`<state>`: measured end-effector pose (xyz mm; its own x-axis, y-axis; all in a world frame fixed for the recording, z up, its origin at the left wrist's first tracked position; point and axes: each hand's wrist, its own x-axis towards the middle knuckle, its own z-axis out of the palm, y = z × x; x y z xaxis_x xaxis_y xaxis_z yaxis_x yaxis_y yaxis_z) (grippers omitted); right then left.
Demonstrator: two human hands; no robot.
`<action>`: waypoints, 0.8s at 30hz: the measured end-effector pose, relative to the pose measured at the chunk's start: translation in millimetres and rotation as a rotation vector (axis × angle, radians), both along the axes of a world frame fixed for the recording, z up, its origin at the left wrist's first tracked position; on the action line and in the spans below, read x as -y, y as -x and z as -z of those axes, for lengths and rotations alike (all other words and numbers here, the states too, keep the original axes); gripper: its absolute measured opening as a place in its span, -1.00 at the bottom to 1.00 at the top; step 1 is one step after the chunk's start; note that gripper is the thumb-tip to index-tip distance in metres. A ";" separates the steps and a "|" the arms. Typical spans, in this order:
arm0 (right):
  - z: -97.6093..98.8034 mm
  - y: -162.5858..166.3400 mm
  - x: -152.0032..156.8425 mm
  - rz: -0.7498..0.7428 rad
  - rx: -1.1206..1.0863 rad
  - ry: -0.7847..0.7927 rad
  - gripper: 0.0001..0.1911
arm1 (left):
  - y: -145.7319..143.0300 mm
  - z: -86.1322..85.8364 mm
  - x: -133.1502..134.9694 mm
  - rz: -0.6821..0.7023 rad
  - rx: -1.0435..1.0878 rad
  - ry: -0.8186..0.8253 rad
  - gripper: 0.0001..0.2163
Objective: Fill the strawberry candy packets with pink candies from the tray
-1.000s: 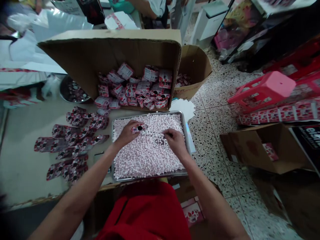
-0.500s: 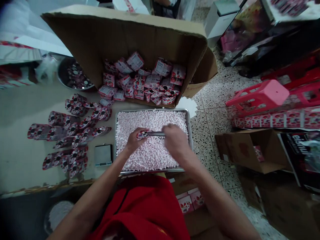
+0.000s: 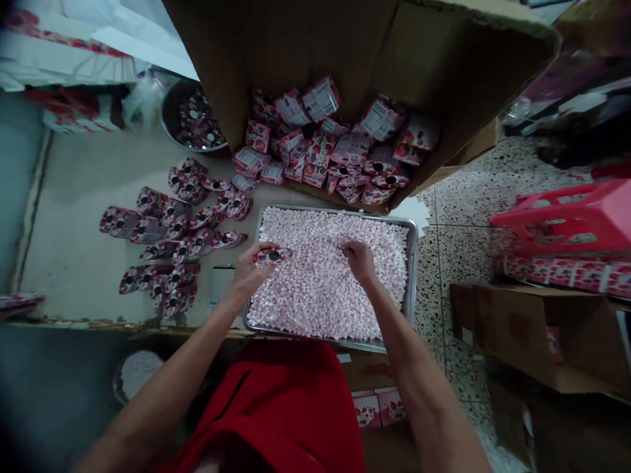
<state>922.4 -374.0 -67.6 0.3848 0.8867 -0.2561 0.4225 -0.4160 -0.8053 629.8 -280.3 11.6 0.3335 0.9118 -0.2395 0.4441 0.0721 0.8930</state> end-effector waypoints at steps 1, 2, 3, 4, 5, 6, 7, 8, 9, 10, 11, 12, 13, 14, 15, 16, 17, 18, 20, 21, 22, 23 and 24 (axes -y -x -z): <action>-7.6 1.2 5.4 0.032 -0.034 0.016 -0.79 | 1.9 -1.3 -0.1 0.004 -0.026 -0.033 -0.61; -16.9 0.0 11.9 0.053 -0.070 0.030 -0.77 | 2.9 -2.5 -0.1 0.015 -0.051 -0.064 -0.59; -27.6 -2.3 18.1 0.058 -0.112 0.037 -0.74 | 2.9 -3.5 0.0 0.032 -0.072 -0.089 -0.58; -39.1 -4.4 23.1 0.049 -0.159 0.036 -0.71 | 1.7 -4.4 0.5 0.055 -0.088 -0.105 -0.58; -51.3 -5.4 26.0 0.029 -0.204 0.033 -0.70 | -0.6 -5.0 1.2 0.081 -0.094 -0.114 -0.57; -63.6 -4.9 26.7 0.004 -0.240 0.031 -0.70 | -3.8 -5.5 2.1 0.108 -0.093 -0.118 -0.57; -75.7 -2.9 25.1 -0.021 -0.259 0.031 -0.70 | -7.7 -5.8 3.3 0.133 -0.088 -0.121 -0.57; -87.4 0.4 21.7 -0.046 -0.255 0.031 -0.71 | -11.8 -6.0 4.7 0.153 -0.082 -0.124 -0.56; -98.6 4.6 17.1 -0.070 -0.223 0.028 -0.72 | -15.7 -6.0 6.2 0.170 -0.078 -0.129 -0.56; -109.3 9.2 12.0 -0.094 -0.165 0.016 -0.74 | -19.2 -5.8 7.6 0.181 -0.076 -0.136 -0.55; -119.6 14.2 6.9 -0.121 -0.083 -0.006 -0.76 | -21.9 -5.4 9.1 0.190 -0.077 -0.144 -0.54; -129.6 19.4 2.5 -0.156 0.016 -0.034 -0.78 | -23.8 -4.7 10.5 0.199 -0.079 -0.152 -0.54; -139.3 24.9 -1.0 -0.201 0.124 -0.062 -0.78 | -24.9 -3.7 12.0 0.212 -0.081 -0.157 -0.53; -148.8 30.9 -3.6 -0.257 0.227 -0.084 -0.77 | -25.3 -2.6 13.5 0.223 -0.081 -0.159 -0.53; -158.0 37.4 -5.4 -0.318 0.319 -0.095 -0.76 | -25.4 -1.2 15.1 0.230 -0.078 -0.159 -0.54; -166.9 44.5 -6.6 -0.377 0.398 -0.097 -0.76 | -25.4 0.2 16.7 0.232 -0.074 -0.156 -0.55; -175.3 51.9 -7.7 -0.425 0.462 -0.090 -0.76 | -25.6 1.6 18.5 0.231 -0.067 -0.148 -0.56; -183.1 59.2 -8.8 -0.461 0.513 -0.078 -0.76 | -25.9 2.8 20.4 0.226 -0.059 -0.139 -0.58; -195.8 70.7 -11.0 -0.498 0.579 -0.045 -0.77 | -27.1 4.2 24.2 0.201 -0.042 -0.115 -0.59; -200.3 73.3 -11.4 -0.504 0.594 -0.030 -0.77 | -27.4 4.3 26.3 0.186 -0.036 -0.101 -0.59; -203.1 72.7 -10.3 -0.505 0.597 -0.024 -0.77 | -26.6 3.8 28.4 0.169 -0.029 -0.086 -0.59; -203.7 68.3 -6.8 -0.498 0.585 -0.029 -0.76 | -24.3 2.8 30.7 0.150 -0.022 -0.068 -0.59; -201.6 59.7 -0.2 -0.478 0.561 -0.042 -0.75 | -19.7 1.2 33.5 0.126 -0.011 -0.045 -0.59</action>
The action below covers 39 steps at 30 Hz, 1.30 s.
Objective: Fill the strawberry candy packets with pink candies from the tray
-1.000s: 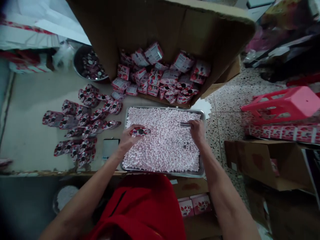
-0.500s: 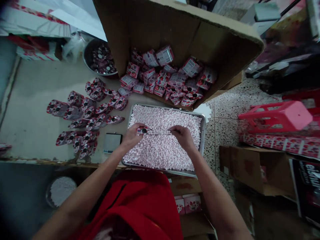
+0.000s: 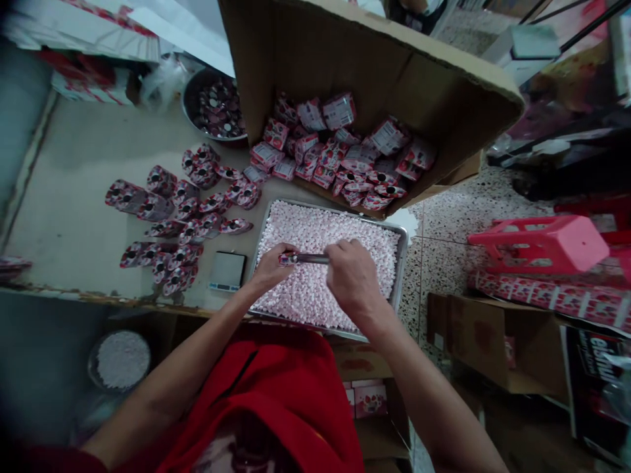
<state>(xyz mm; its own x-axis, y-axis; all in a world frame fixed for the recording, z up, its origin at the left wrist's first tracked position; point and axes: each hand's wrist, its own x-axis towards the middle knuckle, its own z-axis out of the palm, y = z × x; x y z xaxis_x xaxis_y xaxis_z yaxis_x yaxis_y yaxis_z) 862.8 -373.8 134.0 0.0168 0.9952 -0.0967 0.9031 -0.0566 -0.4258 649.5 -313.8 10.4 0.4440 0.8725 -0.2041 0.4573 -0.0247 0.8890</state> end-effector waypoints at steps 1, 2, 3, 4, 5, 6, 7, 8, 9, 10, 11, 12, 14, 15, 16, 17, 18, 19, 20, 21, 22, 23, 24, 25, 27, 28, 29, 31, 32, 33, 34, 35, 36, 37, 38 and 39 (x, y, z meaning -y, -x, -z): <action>5.6 -13.0 10.2 0.031 -0.035 -0.014 -0.75 | 7.6 -2.0 3.3 -0.036 0.015 0.027 -0.60; 15.1 -30.2 24.0 0.079 -0.070 -0.025 -0.75 | 18.6 -4.2 7.3 -0.089 0.033 0.054 -0.61; 28.6 -50.8 41.0 0.150 -0.100 -0.023 -0.74 | 33.3 -6.5 12.3 -0.161 0.053 0.074 -0.62; 45.6 -73.8 60.5 0.246 -0.094 -0.004 -0.73 | 51.3 -8.6 18.3 -0.252 0.069 0.084 -0.63; 64.9 -97.9 81.4 0.350 -0.070 0.027 -0.69 | 72.3 -10.1 25.3 -0.358 0.076 0.079 -0.65; 85.0 -121.4 102.6 0.457 -0.062 0.062 -0.66 | 95.2 -10.7 33.0 -0.469 0.071 0.060 -0.66; 104.1 -142.6 123.1 0.558 -0.046 0.092 -0.65 | 118.8 -9.8 40.7 -0.579 0.052 0.031 -0.66; 121.1 -160.0 141.6 0.612 -0.005 0.105 -0.66 | 141.8 -7.1 47.7 -0.681 0.024 -0.004 -0.66; 135.4 -172.2 156.7 0.641 0.011 0.117 -0.67 | 162.8 -2.5 52.9 -0.767 -0.005 -0.035 -0.66; 147.2 -178.3 167.1 0.654 0.008 0.130 -0.68 | 180.6 3.9 55.7 -0.833 -0.030 -0.060 -0.65; 157.0 -177.8 172.0 0.649 -0.012 0.144 -0.68 | 194.3 11.5 55.8 -0.881 -0.048 -0.076 -0.64; 165.7 -171.2 171.0 0.637 -0.051 0.159 -0.67 | 203.4 19.7 53.3 -0.912 -0.061 -0.084 -0.64; 181.5 -143.1 153.1 0.620 -0.150 0.191 -0.63 | 208.7 35.2 42.0 -0.941 -0.076 -0.091 -0.64; 188.6 -124.8 138.5 0.610 -0.200 0.206 -0.61 | 206.3 41.7 34.5 -0.944 -0.081 -0.098 -0.63; 194.7 -105.9 122.4 0.600 -0.247 0.216 -0.59 | 201.8 47.1 26.5 -0.939 -0.084 -0.112 -0.64; 198.9 -88.2 106.4 0.581 -0.287 0.222 -0.57 | 196.2 51.7 18.3 -0.928 -0.086 -0.131 -0.64; 200.7 -73.4 91.6 0.544 -0.317 0.231 -0.56 | 190.5 55.8 10.2 -0.918 -0.085 -0.157 -0.64; 199.5 -62.2 79.0 0.489 -0.325 0.245 -0.56 | 185.4 59.7 2.2 -0.909 -0.083 -0.188 -0.65; 195.1 -55.3 68.8 0.413 -0.299 0.267 -0.57 | 181.2 63.7 -5.9 -0.909 -0.086 -0.221 -0.66; 187.5 -52.3 60.9 0.330 -0.226 0.297 -0.58 | 178.1 68.1 -14.2 -0.919 -0.094 -0.250 -0.66; 177.3 -52.3 55.0 0.242 -0.114 0.330 -0.59 | 176.0 72.8 -22.7 -0.931 -0.103 -0.271 -0.65; 165.2 -54.3 50.4 0.162 0.026 0.355 -0.60 | 174.7 77.6 -31.2 -0.928 -0.112 -0.279 -0.63; 152.5 -56.9 46.4 0.097 0.170 0.364 -0.61 | 173.8 82.0 -39.6 -0.913 -0.120 -0.278 -0.60; 140.3 -59.1 42.3 0.051 0.301 0.360 -0.61 | 173.2 85.5 -47.1 -0.885 -0.128 -0.271 -0.58; 121.3 -59.2 32.4 0.030 0.489 0.370 -0.62 | 173.3 87.1 -55.9 -0.800 -0.160 -0.280 -0.53; 115.7 -56.3 26.2 0.039 0.546 0.405 -0.62 | 174.5 84.3 -55.3 -0.764 -0.191 -0.308 -0.52; 112.9 -51.1 18.9 0.061 0.576 0.443 -0.62 | 177.1 79.1 -50.2 -0.733 -0.232 -0.349 -0.51; 114.3 -33.3 0.5 0.102 0.510 0.430 -0.61 | 188.7 63.7 -26.1 -0.678 -0.325 -0.463 -0.53; 117.6 -20.5 -11.5 0.110 0.402 0.359 -0.63 | 198.5 55.4 -8.4 -0.662 -0.375 -0.520 -0.54; 122.2 -5.4 -26.2 0.095 0.257 0.254 -0.61 | 210.9 48.6 11.3 -0.661 -0.425 -0.575 -0.56; 127.7 11.6 -44.0 0.057 0.100 0.142 -0.49 | 225.4 44.4 30.8 -0.701 -0.492 -0.624 -0.55; 134.0 29.9 -65.2 -0.004 -0.046 0.052 -0.29 | 241.1 43.8 47.9 -0.764 -0.565 -0.654 -0.49; 141.2 48.8 -89.4 -0.080 -0.167 -0.001 -0.08 | 256.6 47.1 60.9 -0.844 -0.621 -0.661 -0.36; 149.3 67.2 -115.9 -0.156 -0.252 -0.023 0.09 | 270.5 53.9 68.4 -0.894 -0.644 -0.646 -0.19; 158.1 84.6 -143.1 -0.222 -0.308 -0.026 0.24 | 281.4 63.5 70.1 -0.918 -0.648 -0.615 -0.04; 167.5 100.3 -169.4 -0.275 -0.339 -0.022 0.36 | 288.4 74.5 66.4 -0.919 -0.632 -0.579 0.08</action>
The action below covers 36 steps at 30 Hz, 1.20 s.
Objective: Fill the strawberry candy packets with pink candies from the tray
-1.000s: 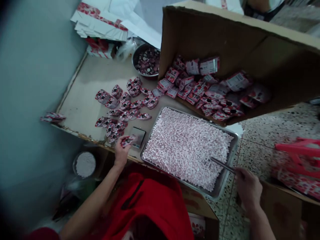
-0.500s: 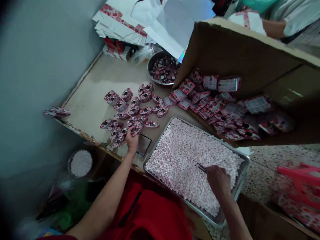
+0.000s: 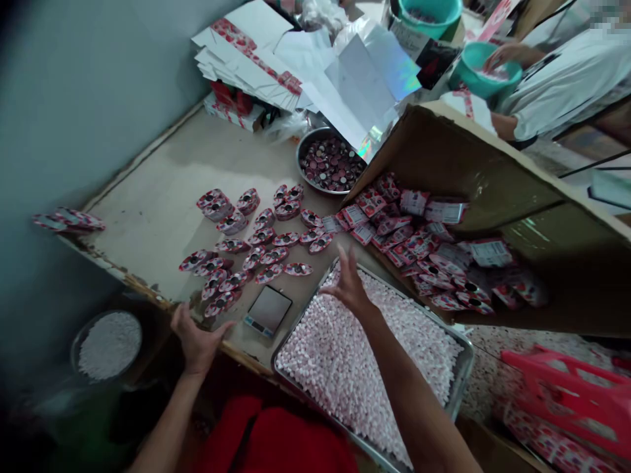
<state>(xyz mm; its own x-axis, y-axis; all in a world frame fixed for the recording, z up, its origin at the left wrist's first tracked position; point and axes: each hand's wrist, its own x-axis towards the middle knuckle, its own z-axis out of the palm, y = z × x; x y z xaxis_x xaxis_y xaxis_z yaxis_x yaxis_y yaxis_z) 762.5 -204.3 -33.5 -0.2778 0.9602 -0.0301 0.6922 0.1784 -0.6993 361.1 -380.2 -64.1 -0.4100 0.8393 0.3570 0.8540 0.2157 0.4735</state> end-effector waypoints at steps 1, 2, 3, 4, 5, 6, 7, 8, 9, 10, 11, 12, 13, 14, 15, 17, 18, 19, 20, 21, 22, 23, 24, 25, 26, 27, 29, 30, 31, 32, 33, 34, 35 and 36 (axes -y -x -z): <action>9.9 13.7 -23.7 -0.043 -0.012 -0.002 0.47 | 2.7 11.2 -8.0 0.015 0.030 0.018 0.16; 19.9 25.3 -43.2 -0.082 -0.009 -0.011 0.56 | 1.3 21.4 -19.0 0.031 0.055 0.027 0.19; 29.5 34.8 -57.7 -0.117 0.006 -0.029 0.62 | -3.6 29.7 -31.3 0.039 0.072 0.023 0.18; 38.3 42.5 -66.8 -0.147 0.031 -0.054 0.66 | -10.9 35.8 -43.7 0.040 0.084 0.006 0.15; 45.7 48.7 -71.1 -0.167 0.062 -0.081 0.66 | -19.6 39.5 -55.4 0.038 0.095 -0.015 0.12; 51.5 53.9 -71.5 -0.176 0.094 -0.106 0.64 | -28.6 41.2 -65.7 0.040 0.104 -0.033 0.09; 55.7 58.5 -69.5 -0.169 0.124 -0.128 0.62 | -37.0 41.4 -74.5 0.045 0.110 -0.049 0.07; 58.4 62.9 -66.4 -0.154 0.151 -0.147 0.60 | -44.4 40.6 -81.8 0.050 0.112 -0.065 0.05; 59.8 67.7 -63.6 -0.137 0.173 -0.168 0.57 | -50.3 39.5 -87.9 0.058 0.111 -0.082 0.05; 60.3 73.3 -61.9 -0.119 0.194 -0.194 0.52 | -54.6 38.4 -93.1 0.066 0.110 -0.095 0.05; 60.3 79.7 -61.9 -0.101 0.214 -0.225 0.46 | -57.6 37.5 -97.7 0.074 0.112 -0.101 0.05; 60.1 87.1 -63.6 -0.084 0.234 -0.256 0.39 | -59.3 37.0 -102.1 0.083 0.117 -0.103 0.05; 59.8 95.3 -66.8 -0.071 0.254 -0.284 0.30 | -60.3 36.8 -106.4 0.092 0.125 -0.104 0.05; 59.7 103.8 -70.9 -0.064 0.269 -0.305 0.21 | -60.7 36.9 -111.0 0.098 0.133 -0.102 0.03; 59.8 112.4 -75.2 -0.059 0.277 -0.319 0.14 | -60.9 37.1 -115.8 0.104 0.139 -0.103 0.00; 60.7 127.9 -81.7 -0.063 0.256 -0.333 0.01 | -61.3 37.7 -126.3 0.111 0.142 -0.118 -0.09; 61.2 134.1 -83.0 -0.064 0.229 -0.336 -0.05 | -61.7 38.0 -131.6 0.110 0.141 -0.130 -0.15; 61.7 138.7 -82.6 -0.057 0.194 -0.337 -0.11 | -62.1 38.3 -136.8 0.107 0.141 -0.141 -0.20; 62.2 141.7 -80.7 -0.040 0.155 -0.330 -0.16 | -62.4 38.5 -141.4 0.103 0.142 -0.152 -0.24; 62.5 143.0 -77.5 -0.016 0.112 -0.316 -0.21 | -62.4 38.7 -145.3 0.097 0.143 -0.160 -0.27; 62.8 142.4 -73.3 0.014 0.072 -0.295 -0.25 | -62.3 38.6 -148.2 0.092 0.144 -0.165 -0.28; 63.0 140.3 -68.7 0.050 0.036 -0.273 -0.28 | -61.8 38.2 -150.1 0.089 0.146 -0.161 -0.29; 63.2 137.1 -64.2 0.087 0.008 -0.252 -0.30 | -61.2 37.4 -151.0 0.089 0.147 -0.153 -0.28; 63.5 133.3 -60.2 0.121 -0.010 -0.236 -0.32 | -60.7 36.0 -151.0 0.093 0.145 -0.136 -0.27; 63.8 129.7 -57.0 0.156 -0.018 -0.223 -0.36 | -60.5 33.8 -150.2 0.099 0.142 -0.113 -0.27; 63.9 127.1 -54.9 0.189 -0.017 -0.211 -0.40 | -60.9 31.0 -148.8 0.108 0.136 -0.081 -0.27; 63.1 126.9 -53.8 0.243 0.007 -0.168 -0.45 | -63.5 23.4 -144.5 0.108 0.106 -0.022 -0.26; 61.7 129.8 -54.3 0.258 0.025 -0.136 -0.44 | -65.3 19.1 -141.5 0.096 0.084 0.001 -0.25; 59.3 134.1 -55.1 0.261 0.040 -0.105 -0.40 | -66.8 14.8 -137.8 0.079 0.059 0.022 -0.24; 56.1 139.0 -55.6 0.255 0.048 -0.079 -0.34 | -67.0 10.8 -133.4 0.062 0.032 0.038 -0.23; 52.2 143.5 -55.4 0.245 0.048 -0.064 -0.27 | -65.2 7.5 -128.3 0.045 0.005 0.052 -0.23; 48.1 146.3 -54.5 0.230 0.040 -0.060 -0.19 | -60.6 5.1 -122.5 0.029 -0.014 0.065 -0.23; 44.4 146.6 -53.1 0.206 0.025 -0.065 -0.10 | -52.8 3.6 -116.4 0.017 -0.025 0.074 -0.22; 41.6 143.7 -51.7 0.175 0.008 -0.075 -0.01 | -41.6 3.2 -110.3 -0.003 -0.029 0.074 -0.21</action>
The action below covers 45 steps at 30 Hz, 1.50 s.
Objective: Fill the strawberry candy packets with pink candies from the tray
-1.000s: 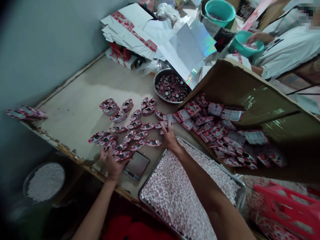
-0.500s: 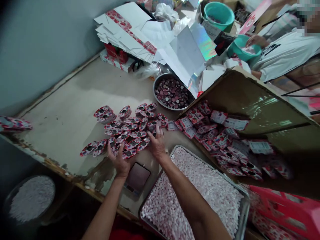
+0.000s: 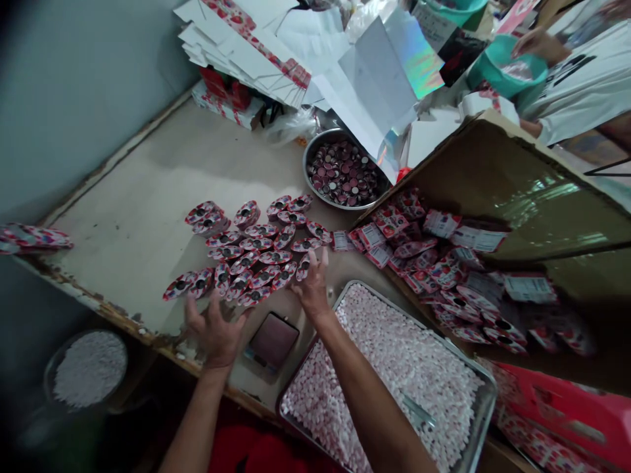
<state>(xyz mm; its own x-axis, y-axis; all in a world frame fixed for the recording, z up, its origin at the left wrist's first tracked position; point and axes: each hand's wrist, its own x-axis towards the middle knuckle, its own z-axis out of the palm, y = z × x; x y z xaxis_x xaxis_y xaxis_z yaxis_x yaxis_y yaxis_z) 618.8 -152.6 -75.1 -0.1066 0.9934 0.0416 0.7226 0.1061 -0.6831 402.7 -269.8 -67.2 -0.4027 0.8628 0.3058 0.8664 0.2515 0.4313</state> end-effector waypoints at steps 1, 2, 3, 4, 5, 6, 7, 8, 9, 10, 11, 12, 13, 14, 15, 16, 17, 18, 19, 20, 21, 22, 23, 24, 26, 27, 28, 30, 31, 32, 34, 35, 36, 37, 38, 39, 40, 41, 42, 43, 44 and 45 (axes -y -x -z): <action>-1.4 -6.2 0.3 -0.034 -0.017 -0.012 0.09 | 14.0 0.5 5.5 -0.034 0.003 -0.008 -0.15; -1.3 -15.0 -1.4 -0.066 -0.038 -0.024 0.20 | 30.1 2.0 10.0 -0.073 0.015 -0.015 -0.06; 0.3 -25.7 -5.9 -0.100 -0.061 -0.031 0.30 | 47.0 4.3 12.9 -0.103 0.037 -0.016 0.06; 3.1 -37.0 -13.5 -0.134 -0.085 -0.029 0.38 | 63.4 7.3 13.9 -0.111 0.065 -0.004 0.18; 6.4 -47.9 -23.9 -0.164 -0.104 -0.019 0.44 | 77.7 10.8 12.7 -0.096 0.098 0.016 0.29; 10.0 -57.3 -36.4 -0.196 -0.115 -0.004 0.49 | 88.8 14.8 9.6 -0.061 0.132 0.040 0.38; 13.3 -64.7 -49.9 -0.233 -0.116 0.012 0.53 | 95.6 18.8 5.0 -0.015 0.163 0.054 0.43; 16.2 -70.0 -62.8 -0.270 -0.108 0.025 0.56 | 97.9 22.5 -0.4 0.025 0.186 0.059 0.46; 18.6 -73.1 -74.0 -0.301 -0.099 0.030 0.58 | 95.8 25.7 -5.7 0.048 0.200 0.052 0.46; 20.4 -74.6 -82.3 -0.322 -0.090 0.027 0.60 | 89.9 28.2 -10.3 0.055 0.209 0.036 0.45; 21.9 -74.6 -87.1 -0.339 -0.080 0.022 0.61 | 81.3 29.8 -13.6 0.062 0.214 0.023 0.42; 23.2 -73.7 -88.5 -0.351 -0.069 0.020 0.63 | 71.0 30.5 -15.5 0.073 0.215 0.023 0.38; 24.4 -72.1 -86.9 -0.357 -0.052 0.021 0.63 | 60.2 30.2 -16.2 0.084 0.211 0.030 0.32; 25.9 -70.1 -82.9 -0.359 -0.029 0.024 0.63 | 49.6 29.2 -16.0 0.088 0.202 0.037 0.28; 27.7 -67.5 -77.6 -0.353 -0.002 0.027 0.63 | 39.8 27.6 -15.5 0.081 0.188 0.041 0.25; 29.8 -64.3 -72.0 -0.340 0.020 0.024 0.62 | 30.8 25.7 -15.3 0.064 0.174 0.040 0.24; 32.2 -60.6 -66.8 -0.318 0.031 0.014 0.62 | 22.5 23.7 -16.0 0.038 0.163 0.034 0.25; 34.6 -56.3 -62.7 -0.291 0.031 -0.004 0.60 | 14.7 22.1 -17.8 0.006 0.157 0.017 0.29; 36.9 -51.6 -60.0 -0.264 0.021 -0.028 0.59 | 7.2 20.9 -20.9 -0.018 0.157 -0.002 0.32; 38.8 -46.8 -58.9 -0.247 0.003 -0.051 0.57 | 0.1 20.4 -25.3 -0.031 0.159 -0.024 0.34; 40.1 -42.1 -59.2 -0.244 -0.018 -0.069 0.53 | -6.5 20.7 -30.5 -0.039 0.158 -0.050 0.34; 40.8 -37.9 -60.9 -0.252 -0.039 -0.079 0.49 | -12.1 21.5 -36.3 -0.048 0.155 -0.077 0.33; 40.9 -34.1 -63.8 -0.267 -0.058 -0.083 0.44 | -16.3 22.9 -42.3 -0.057 0.150 -0.099 0.31; 40.3 -30.8 -67.6 -0.285 -0.078 -0.081 0.40 | -18.7 24.5 -48.0 -0.062 0.144 -0.114 0.29; 38.1 -24.6 -77.7 -0.312 -0.114 -0.081 0.36 | -17.2 28.2 -58.6 -0.068 0.135 -0.124 0.28; 36.8 -21.1 -83.9 -0.317 -0.125 -0.083 0.36 | -13.6 29.9 -63.6 -0.058 0.132 -0.128 0.28; 35.6 -17.0 -90.8 -0.319 -0.130 -0.084 0.37 | -8.4 31.4 -68.6 -0.041 0.130 -0.139 0.28; 33.5 -7.1 -105.6 -0.319 -0.129 -0.086 0.37 | 4.2 33.7 -79.9 -0.009 0.127 -0.175 0.27; 32.7 -1.7 -112.7 -0.318 -0.123 -0.086 0.35 | 10.6 34.6 -86.5 0.002 0.128 -0.189 0.26; 32.2 3.6 -119.0 -0.318 -0.113 -0.086 0.32 | 16.5 35.2 -93.5 0.007 0.132 -0.195 0.26; 31.4 12.4 -126.8 -0.305 -0.093 -0.089 0.23 | 25.9 35.6 -107.1 0.001 0.141 -0.175 0.24; 31.1 15.2 -127.3 -0.292 -0.085 -0.088 0.19 | 29.1 35.0 -112.4 -0.004 0.145 -0.156 0.22; 30.8 16.7 -125.4 -0.273 -0.081 -0.085 0.15 | 31.2 33.5 -115.8 -0.005 0.147 -0.139 0.21; 30.4 16.8 -121.3 -0.252 -0.083 -0.080 0.14 | 32.1 31.0 -116.6 -0.001 0.146 -0.126 0.20; 29.7 15.5 -115.5 -0.231 -0.088 -0.075 0.15 | 31.8 27.4 -114.4 0.011 0.142 -0.118 0.18; 28.7 12.9 -108.7 -0.218 -0.091 -0.069 0.17 | 30.2 22.6 -109.3 0.024 0.136 -0.115 0.17; 27.3 9.1 -101.9 -0.216 -0.090 -0.060 0.20 | 27.1 16.9 -101.8 0.032 0.130 -0.110 0.15; 25.5 4.5 -95.5 -0.226 -0.084 -0.049 0.21 | 22.4 10.6 -92.6 0.027 0.124 -0.105 0.11; 23.5 -0.7 -90.3 -0.242 -0.076 -0.036 0.22 | 16.2 4.4 -83.0 0.013 0.118 -0.104 0.05; 21.4 -6.1 -86.2 -0.257 -0.070 -0.024 0.24 | 8.7 -1.4 -74.3 0.004 0.113 -0.104 -0.05; 19.3 -11.6 -83.3 -0.272 -0.068 -0.007 0.26 | 0.1 -6.2 -67.5 0.016 0.106 -0.103 -0.17; 17.2 -16.9 -81.3 -0.287 -0.062 0.018 0.29 | -9.1 -9.6 -63.5 0.050 0.099 -0.095 -0.29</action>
<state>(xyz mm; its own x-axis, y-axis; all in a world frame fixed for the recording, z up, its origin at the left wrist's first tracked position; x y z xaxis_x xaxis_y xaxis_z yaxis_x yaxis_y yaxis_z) 635.7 -71.3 -92.3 -0.3807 0.9238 0.0393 0.6219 0.2873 -0.7285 411.8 -206.3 -57.6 -0.3920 0.8515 0.3483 0.8289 0.1628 0.5351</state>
